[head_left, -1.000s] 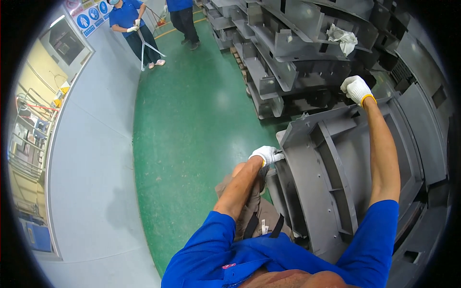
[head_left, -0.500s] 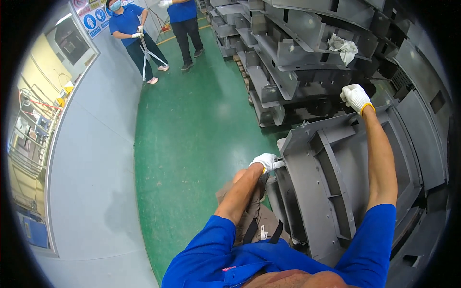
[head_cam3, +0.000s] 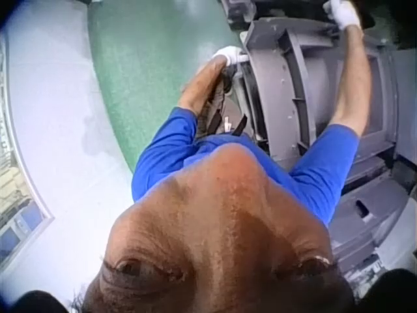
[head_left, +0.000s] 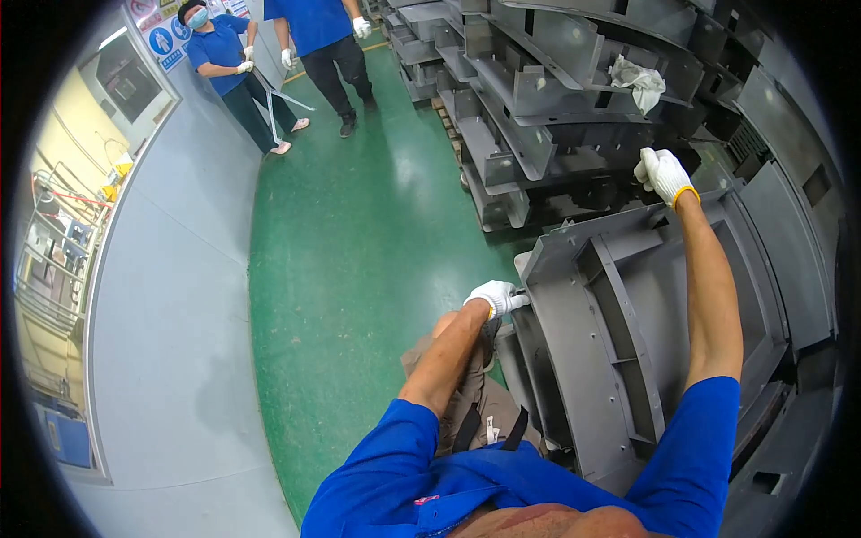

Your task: The person wipes down large fabricated metal components stacked on pallets, using gloved hands to clean the surfaces.

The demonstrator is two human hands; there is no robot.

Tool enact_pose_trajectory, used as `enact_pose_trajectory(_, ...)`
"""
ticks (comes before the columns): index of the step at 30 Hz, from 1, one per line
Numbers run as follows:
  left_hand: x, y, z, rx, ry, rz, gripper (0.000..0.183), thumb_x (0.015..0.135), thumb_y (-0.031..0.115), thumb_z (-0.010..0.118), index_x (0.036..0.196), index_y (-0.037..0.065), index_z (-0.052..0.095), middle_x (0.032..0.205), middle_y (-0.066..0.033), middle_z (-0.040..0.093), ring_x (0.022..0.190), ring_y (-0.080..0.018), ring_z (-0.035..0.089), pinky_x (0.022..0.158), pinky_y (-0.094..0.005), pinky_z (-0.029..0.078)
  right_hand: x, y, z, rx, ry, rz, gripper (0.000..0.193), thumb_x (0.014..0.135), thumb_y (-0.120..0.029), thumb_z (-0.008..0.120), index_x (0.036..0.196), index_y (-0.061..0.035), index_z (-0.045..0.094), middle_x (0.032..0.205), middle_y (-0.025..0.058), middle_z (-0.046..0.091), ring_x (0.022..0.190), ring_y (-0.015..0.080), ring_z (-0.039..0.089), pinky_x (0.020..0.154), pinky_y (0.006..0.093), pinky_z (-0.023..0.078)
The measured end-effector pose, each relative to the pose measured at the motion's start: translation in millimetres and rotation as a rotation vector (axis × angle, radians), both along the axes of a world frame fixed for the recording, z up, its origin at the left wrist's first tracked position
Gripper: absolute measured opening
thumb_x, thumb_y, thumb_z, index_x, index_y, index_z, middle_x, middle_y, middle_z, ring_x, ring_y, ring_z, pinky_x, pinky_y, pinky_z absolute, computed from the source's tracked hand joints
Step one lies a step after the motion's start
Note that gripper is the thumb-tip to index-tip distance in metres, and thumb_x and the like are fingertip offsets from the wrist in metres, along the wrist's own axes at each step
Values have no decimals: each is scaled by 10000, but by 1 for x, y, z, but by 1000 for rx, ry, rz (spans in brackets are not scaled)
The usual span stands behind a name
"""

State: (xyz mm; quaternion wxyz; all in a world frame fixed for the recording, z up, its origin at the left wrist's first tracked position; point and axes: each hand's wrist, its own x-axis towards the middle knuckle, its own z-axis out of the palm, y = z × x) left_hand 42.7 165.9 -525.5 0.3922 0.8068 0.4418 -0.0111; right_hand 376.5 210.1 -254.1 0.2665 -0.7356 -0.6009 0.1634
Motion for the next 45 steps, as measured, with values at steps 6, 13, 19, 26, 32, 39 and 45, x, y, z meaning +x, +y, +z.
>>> enact_pose_trajectory(6,0,-1,1,1,-8,8,597,824,595,528,1084,76,666,1072,-200,654,1029,-375,602,892,-408,468,3,4,-4,-23,0,-23,320,800,-246,487,706,9,657,632,139,613,592,242,603,627,342,477)
enact_pose_trajectory(13,2,0,1,-3,-2,11,588,824,588,531,1075,74,667,1067,-212,652,1026,-377,602,887,-412,469,18,10,-11,-3,-292,126,174,713,-139,576,770,-38,705,718,163,660,667,280,647,641,360,495)
enact_pose_trajectory(19,-1,-1,-1,15,-38,5,584,827,578,534,1094,73,654,1069,-211,651,1023,-380,602,884,-412,470,1,4,-3,-27,-155,24,167,673,-129,595,762,-38,702,713,169,656,661,281,645,626,361,493)
enact_pose_trajectory(26,0,0,0,-3,1,-8,575,832,564,543,1124,78,641,1090,-209,645,1037,-379,597,892,-409,468,-4,0,1,-49,-81,-29,188,689,-154,571,746,-12,680,618,124,606,548,220,566,551,340,443)
enact_pose_trajectory(32,0,0,3,1,-19,-15,574,835,560,541,1140,83,635,1101,-202,643,1051,-376,592,900,-409,465,-8,-1,2,-58,-64,-58,216,729,-184,553,756,-4,670,628,121,610,555,223,569,559,347,447)
enact_pose_trajectory(39,1,0,5,4,6,-23,594,836,579,531,1131,75,638,1103,-205,642,1050,-379,592,898,-411,466,-12,-2,4,-34,-137,-95,391,830,-349,554,764,19,669,657,118,632,594,224,600,613,346,468)
enact_pose_trajectory(45,1,2,-3,5,11,-17,616,833,598,522,1113,63,644,1096,-206,644,1043,-384,594,900,-413,466,-11,-2,4,-38,-68,-98,605,878,-538,504,705,21,656,626,118,621,588,209,596,621,346,465)
